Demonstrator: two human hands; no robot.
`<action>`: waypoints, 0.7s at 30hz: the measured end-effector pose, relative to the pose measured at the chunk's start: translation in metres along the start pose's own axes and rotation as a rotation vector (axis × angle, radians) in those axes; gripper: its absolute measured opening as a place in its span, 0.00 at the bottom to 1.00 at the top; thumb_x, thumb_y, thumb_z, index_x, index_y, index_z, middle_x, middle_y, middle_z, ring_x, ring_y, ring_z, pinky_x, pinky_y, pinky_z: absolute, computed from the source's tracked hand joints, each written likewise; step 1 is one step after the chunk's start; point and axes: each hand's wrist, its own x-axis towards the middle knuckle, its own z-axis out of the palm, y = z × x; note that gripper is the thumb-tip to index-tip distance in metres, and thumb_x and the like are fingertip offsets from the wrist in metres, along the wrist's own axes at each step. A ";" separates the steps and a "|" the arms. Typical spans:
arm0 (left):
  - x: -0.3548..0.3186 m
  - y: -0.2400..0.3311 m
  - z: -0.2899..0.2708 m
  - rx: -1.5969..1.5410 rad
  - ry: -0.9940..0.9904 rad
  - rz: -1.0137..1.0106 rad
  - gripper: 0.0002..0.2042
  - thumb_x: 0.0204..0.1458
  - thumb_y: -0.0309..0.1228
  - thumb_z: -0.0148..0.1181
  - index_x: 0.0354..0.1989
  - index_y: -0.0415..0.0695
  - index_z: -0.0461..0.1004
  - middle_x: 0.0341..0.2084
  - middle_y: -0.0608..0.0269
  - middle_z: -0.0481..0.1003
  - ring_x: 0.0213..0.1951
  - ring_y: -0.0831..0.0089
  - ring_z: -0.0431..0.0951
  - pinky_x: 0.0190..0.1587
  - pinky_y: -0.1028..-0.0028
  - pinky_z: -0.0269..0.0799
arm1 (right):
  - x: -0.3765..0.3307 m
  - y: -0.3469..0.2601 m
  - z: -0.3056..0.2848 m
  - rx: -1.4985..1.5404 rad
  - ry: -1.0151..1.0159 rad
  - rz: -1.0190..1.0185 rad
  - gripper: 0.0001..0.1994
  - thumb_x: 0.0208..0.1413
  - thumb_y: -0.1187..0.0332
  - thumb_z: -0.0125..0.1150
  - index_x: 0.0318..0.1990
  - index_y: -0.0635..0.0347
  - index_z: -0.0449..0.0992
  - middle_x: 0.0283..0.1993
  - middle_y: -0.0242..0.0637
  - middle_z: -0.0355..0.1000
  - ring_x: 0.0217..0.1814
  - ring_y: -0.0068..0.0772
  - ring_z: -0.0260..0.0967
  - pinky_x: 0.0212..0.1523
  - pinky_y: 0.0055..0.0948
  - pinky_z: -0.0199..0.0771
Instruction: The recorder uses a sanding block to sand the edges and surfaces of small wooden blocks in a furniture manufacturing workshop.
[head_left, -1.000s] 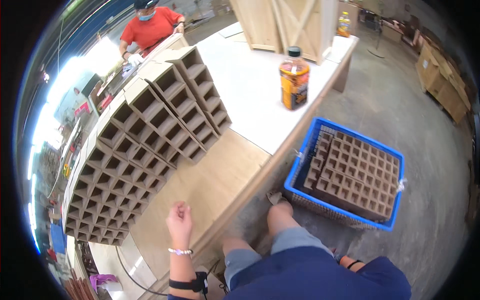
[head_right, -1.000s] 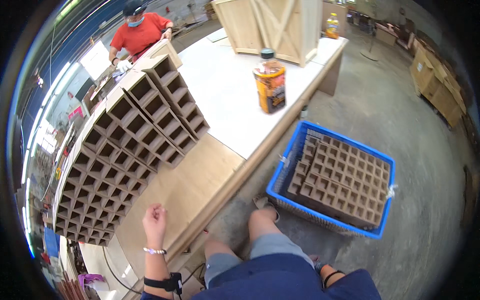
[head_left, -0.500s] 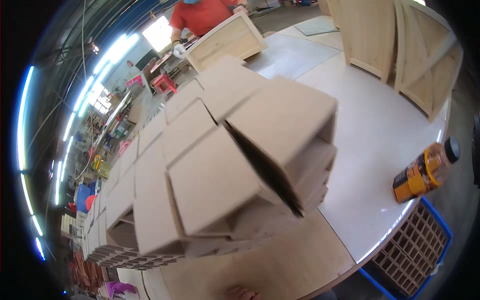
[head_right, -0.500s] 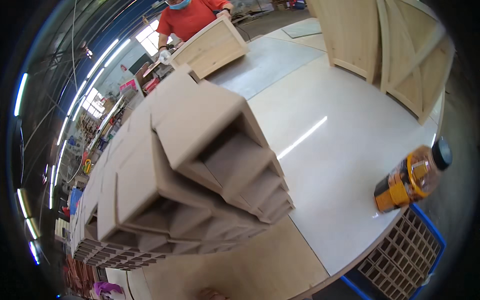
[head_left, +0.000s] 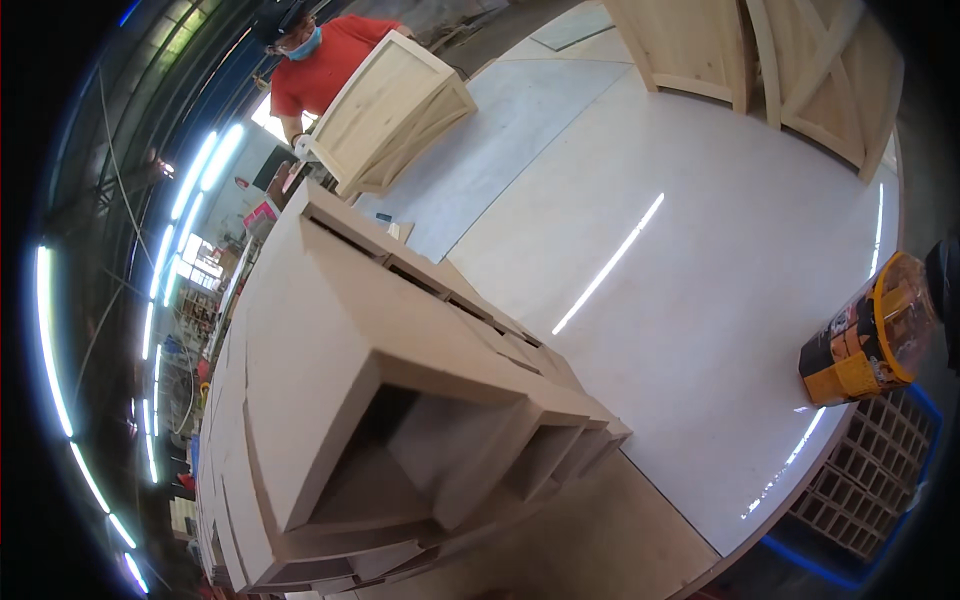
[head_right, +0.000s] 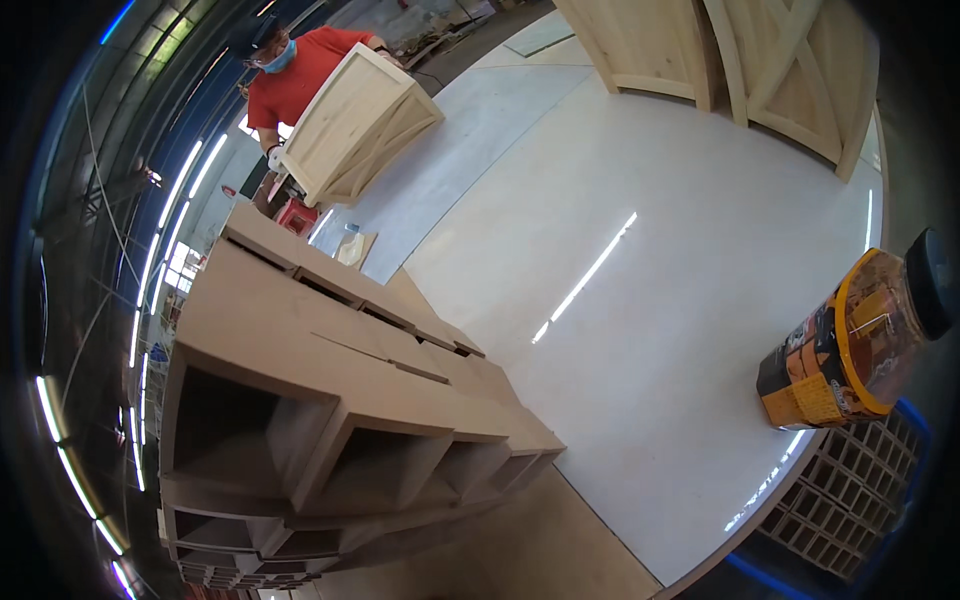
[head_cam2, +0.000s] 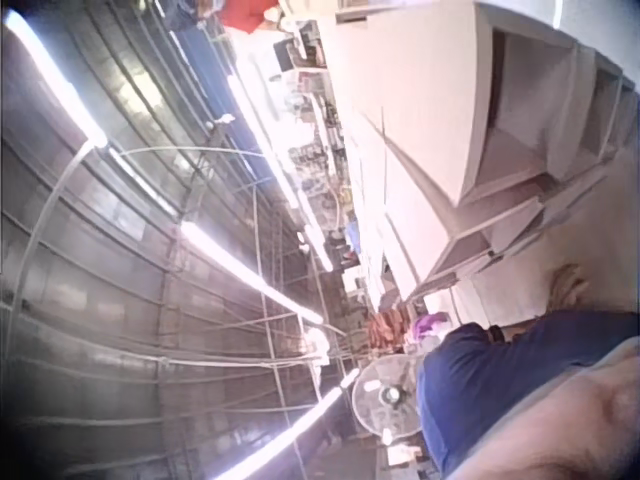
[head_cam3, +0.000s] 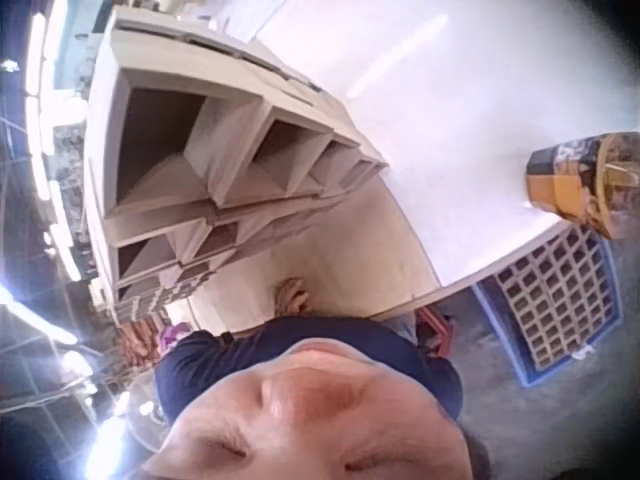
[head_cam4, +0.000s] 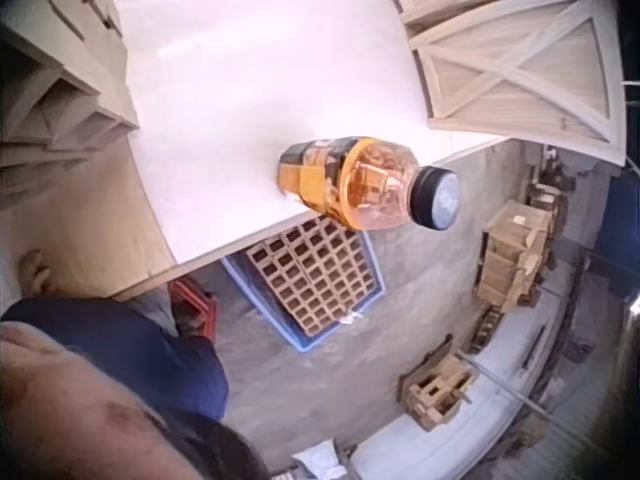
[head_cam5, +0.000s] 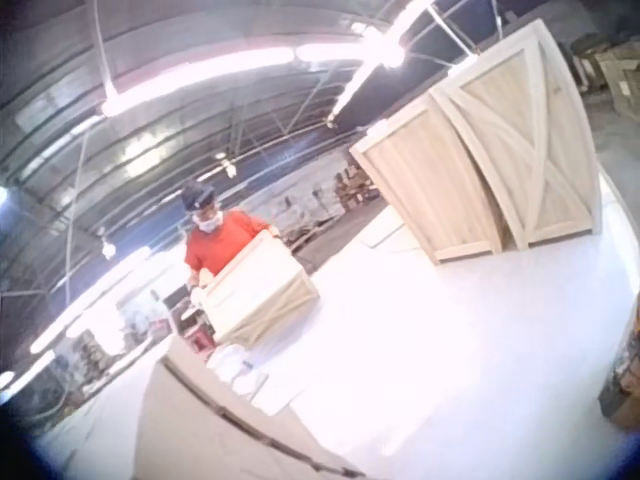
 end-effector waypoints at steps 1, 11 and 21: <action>-0.003 0.000 0.001 -0.046 -0.017 -0.082 0.12 0.46 0.31 0.54 0.40 0.41 0.67 0.46 0.46 0.67 0.49 0.51 0.67 0.52 0.52 0.60 | -0.001 0.000 0.002 0.004 -0.007 0.003 0.12 0.42 0.62 0.57 0.36 0.49 0.76 0.40 0.35 0.72 0.45 0.30 0.69 0.40 0.37 0.66; 0.009 0.004 -0.007 0.232 -0.102 0.092 0.12 0.50 0.32 0.51 0.41 0.41 0.66 0.47 0.45 0.67 0.50 0.49 0.67 0.53 0.50 0.59 | -0.015 -0.010 0.015 0.021 -0.052 0.017 0.13 0.42 0.63 0.56 0.38 0.51 0.75 0.41 0.36 0.72 0.45 0.30 0.68 0.40 0.37 0.66; 0.001 -0.037 -0.005 0.302 -0.155 0.341 0.13 0.47 0.34 0.54 0.40 0.43 0.69 0.46 0.48 0.68 0.49 0.52 0.68 0.52 0.51 0.60 | 0.005 -0.032 0.017 0.072 -0.020 -0.030 0.14 0.42 0.64 0.56 0.39 0.53 0.74 0.42 0.36 0.71 0.46 0.31 0.68 0.40 0.37 0.66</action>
